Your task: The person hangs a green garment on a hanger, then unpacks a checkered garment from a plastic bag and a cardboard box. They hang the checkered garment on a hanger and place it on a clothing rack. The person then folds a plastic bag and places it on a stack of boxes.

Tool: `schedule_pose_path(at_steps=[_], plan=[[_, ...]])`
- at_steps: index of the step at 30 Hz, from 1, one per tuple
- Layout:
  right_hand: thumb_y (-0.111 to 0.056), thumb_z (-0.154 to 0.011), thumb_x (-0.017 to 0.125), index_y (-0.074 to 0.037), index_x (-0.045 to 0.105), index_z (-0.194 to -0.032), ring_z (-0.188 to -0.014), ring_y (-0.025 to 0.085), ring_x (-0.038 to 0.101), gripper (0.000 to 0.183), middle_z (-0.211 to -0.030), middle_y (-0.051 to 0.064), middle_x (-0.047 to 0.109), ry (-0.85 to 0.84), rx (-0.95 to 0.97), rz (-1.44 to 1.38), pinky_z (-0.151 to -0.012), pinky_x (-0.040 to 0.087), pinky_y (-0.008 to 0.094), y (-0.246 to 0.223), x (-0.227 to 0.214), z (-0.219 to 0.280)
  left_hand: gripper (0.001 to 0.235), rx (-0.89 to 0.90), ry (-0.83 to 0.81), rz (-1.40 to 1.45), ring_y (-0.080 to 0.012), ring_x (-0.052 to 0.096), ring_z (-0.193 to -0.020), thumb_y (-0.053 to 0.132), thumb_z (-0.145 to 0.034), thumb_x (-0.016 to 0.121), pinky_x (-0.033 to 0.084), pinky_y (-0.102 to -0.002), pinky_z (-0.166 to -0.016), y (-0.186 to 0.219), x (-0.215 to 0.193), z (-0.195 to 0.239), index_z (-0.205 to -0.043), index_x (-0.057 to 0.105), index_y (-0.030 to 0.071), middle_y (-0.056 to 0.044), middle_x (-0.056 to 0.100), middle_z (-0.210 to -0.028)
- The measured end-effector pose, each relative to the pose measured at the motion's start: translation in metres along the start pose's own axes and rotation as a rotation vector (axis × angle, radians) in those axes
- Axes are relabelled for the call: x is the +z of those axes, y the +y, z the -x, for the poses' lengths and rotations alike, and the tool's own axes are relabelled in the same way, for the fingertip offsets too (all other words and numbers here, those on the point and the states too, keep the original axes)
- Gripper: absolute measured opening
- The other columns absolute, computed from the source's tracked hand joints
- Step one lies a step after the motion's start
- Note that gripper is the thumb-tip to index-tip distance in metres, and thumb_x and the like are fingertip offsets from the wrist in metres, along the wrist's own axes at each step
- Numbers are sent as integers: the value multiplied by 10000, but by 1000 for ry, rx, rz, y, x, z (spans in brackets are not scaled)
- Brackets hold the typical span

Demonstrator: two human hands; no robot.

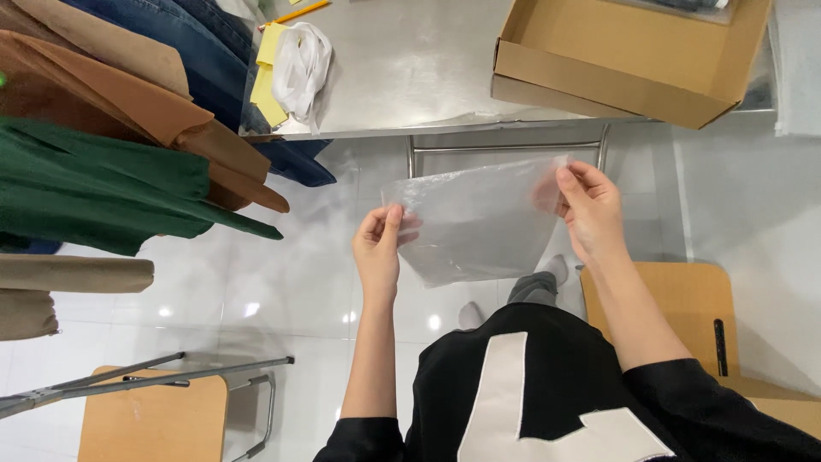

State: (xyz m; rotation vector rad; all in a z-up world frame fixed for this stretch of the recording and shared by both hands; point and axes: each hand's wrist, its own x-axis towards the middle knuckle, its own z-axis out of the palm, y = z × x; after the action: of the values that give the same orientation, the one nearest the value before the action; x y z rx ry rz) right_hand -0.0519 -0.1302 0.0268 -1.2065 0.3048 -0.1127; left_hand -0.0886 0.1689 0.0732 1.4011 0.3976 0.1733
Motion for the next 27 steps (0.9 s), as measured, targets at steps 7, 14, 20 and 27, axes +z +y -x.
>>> schedule_pose_path(at_steps=[7,14,20,27], plan=[[-201,-1090,724,-100,727,-1163,-909,157,792,124,-1001,31,771,-15,10,22,-781,681,327,-6,1,3,201,22,1,0,-213,781,-839,222,-1052,713,681,-381,-772,-16,-3,-3,-1082,765,30,-143,799,-913],[-155,-1065,750,-92,715,-1144,-916,150,795,107,-991,29,771,-22,-1,-5,-806,683,301,4,-17,-7,197,16,-16,-19,-210,783,-861,226,-1053,711,676,-384,-777,-2,4,5,-1081,769,40,-140,809,-929],[-107,-1029,771,-82,699,-1153,-933,158,799,146,-1016,43,783,-23,6,11,-825,684,297,-5,-13,3,169,13,12,-19,-206,783,-848,229,-1044,721,680,-391,-765,5,10,5,-1066,766,67,-124,808,-922],[-47,-988,778,-71,677,-1201,-991,170,796,236,-1095,76,791,-32,15,-21,-863,683,278,-1,-16,-5,140,69,40,7,-177,775,-816,194,-1003,774,668,-347,-758,0,14,-1,-1055,775,64,-100,812,-899]])
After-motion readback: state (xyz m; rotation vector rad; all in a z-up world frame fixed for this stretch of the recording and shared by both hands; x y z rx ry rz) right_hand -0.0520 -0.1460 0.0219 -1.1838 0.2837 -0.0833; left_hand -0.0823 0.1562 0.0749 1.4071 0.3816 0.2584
